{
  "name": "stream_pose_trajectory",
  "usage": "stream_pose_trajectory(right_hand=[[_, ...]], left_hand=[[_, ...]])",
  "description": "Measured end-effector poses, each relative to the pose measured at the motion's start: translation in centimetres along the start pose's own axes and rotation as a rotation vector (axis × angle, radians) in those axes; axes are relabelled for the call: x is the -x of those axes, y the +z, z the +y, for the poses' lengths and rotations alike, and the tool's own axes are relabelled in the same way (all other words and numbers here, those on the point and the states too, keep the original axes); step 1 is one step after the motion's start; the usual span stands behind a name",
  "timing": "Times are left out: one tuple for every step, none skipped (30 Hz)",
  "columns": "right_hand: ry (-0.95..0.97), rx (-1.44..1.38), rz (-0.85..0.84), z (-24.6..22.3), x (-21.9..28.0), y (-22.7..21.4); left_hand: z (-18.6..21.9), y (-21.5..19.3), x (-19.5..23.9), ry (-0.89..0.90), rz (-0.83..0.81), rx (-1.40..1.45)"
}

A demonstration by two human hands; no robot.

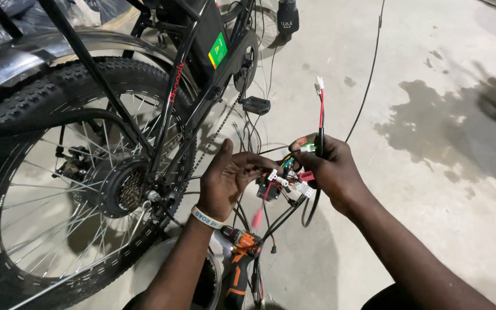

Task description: The person connects various colored wires and connectors on an electric bicycle. They match and plug in white, green, and black connectors, organizing the wiring harness near the rear wheel and frame.

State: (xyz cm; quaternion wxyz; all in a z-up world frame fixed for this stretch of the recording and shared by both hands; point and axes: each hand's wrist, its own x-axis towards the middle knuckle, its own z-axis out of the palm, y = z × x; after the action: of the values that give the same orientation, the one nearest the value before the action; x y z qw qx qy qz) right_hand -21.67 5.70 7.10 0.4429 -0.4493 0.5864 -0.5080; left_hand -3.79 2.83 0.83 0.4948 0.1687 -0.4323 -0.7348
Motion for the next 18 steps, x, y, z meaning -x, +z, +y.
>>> stream_pose_trajectory(right_hand=[[0.0, 0.0, -0.003, 0.2, 0.0, 0.0], [0.002, 0.004, -0.016, 0.4, -0.1, 0.1], [0.005, 0.008, -0.029, 0.7, -0.1, 0.2], [0.006, 0.008, -0.032, 0.8, -0.1, 0.2], [0.004, 0.012, -0.033, 1.0, -0.1, 0.2], [0.002, 0.017, -0.033, 1.1, -0.2, 0.2], [0.002, 0.017, -0.035, 1.2, -0.2, 0.3], [-0.001, 0.015, -0.036, 1.2, -0.2, 0.3], [-0.004, 0.014, -0.036, 1.2, -0.3, 0.4], [-0.004, 0.014, -0.037, 1.4, -0.4, 0.5], [-0.011, 0.018, -0.045, 1.6, -0.5, 0.6], [-0.019, 0.022, -0.054, 1.8, -0.6, 0.7], [-0.019, 0.022, -0.054, 1.4, -0.4, 0.8], [-0.013, 0.013, -0.028, 1.1, -0.2, 1.0], [-0.006, 0.004, -0.001, 0.8, 0.0, 1.1], [-0.005, 0.005, 0.001, 1.1, -0.3, 0.9], [-0.021, -0.011, 0.015, 1.5, -0.6, 0.8], [-0.038, -0.026, 0.03, 1.9, -0.9, 0.7]], left_hand=[[-0.2, -0.4, -0.1, 0.001, 0.003, 0.0], [-0.3, -0.7, -0.2, -0.049, 0.061, -0.06], [-0.5, -1.1, -0.3, -0.101, 0.119, -0.118], [-0.8, -1.2, -0.2, -0.101, 0.123, -0.118], [-1.0, -1.4, -0.2, -0.092, 0.118, -0.177], [-1.2, -1.5, -0.2, -0.084, 0.114, -0.235], [-1.4, -1.5, -0.1, -0.084, 0.115, -0.235], [-1.7, -1.4, -0.1, -0.067, 0.097, -0.254], [-1.9, -1.4, -0.1, -0.05, 0.078, -0.271], [-1.7, -1.2, -0.1, -0.05, 0.08, -0.271], [-1.6, -0.9, -0.1, -0.034, 0.065, -0.287], [-1.4, -0.7, -0.1, -0.019, 0.05, -0.303], [-1.2, -0.5, 0.0, -0.019, 0.05, -0.303], [-0.9, -0.2, 0.0, -0.003, 0.044, -0.316], [-0.7, 0.1, 0.0, 0.013, 0.036, -0.329], [-0.6, 0.3, 0.1, 0.012, 0.035, -0.327], [-0.4, 0.4, 0.1, 0.03, 0.014, -0.329], [-0.2, 0.5, 0.2, 0.047, -0.007, -0.331]])
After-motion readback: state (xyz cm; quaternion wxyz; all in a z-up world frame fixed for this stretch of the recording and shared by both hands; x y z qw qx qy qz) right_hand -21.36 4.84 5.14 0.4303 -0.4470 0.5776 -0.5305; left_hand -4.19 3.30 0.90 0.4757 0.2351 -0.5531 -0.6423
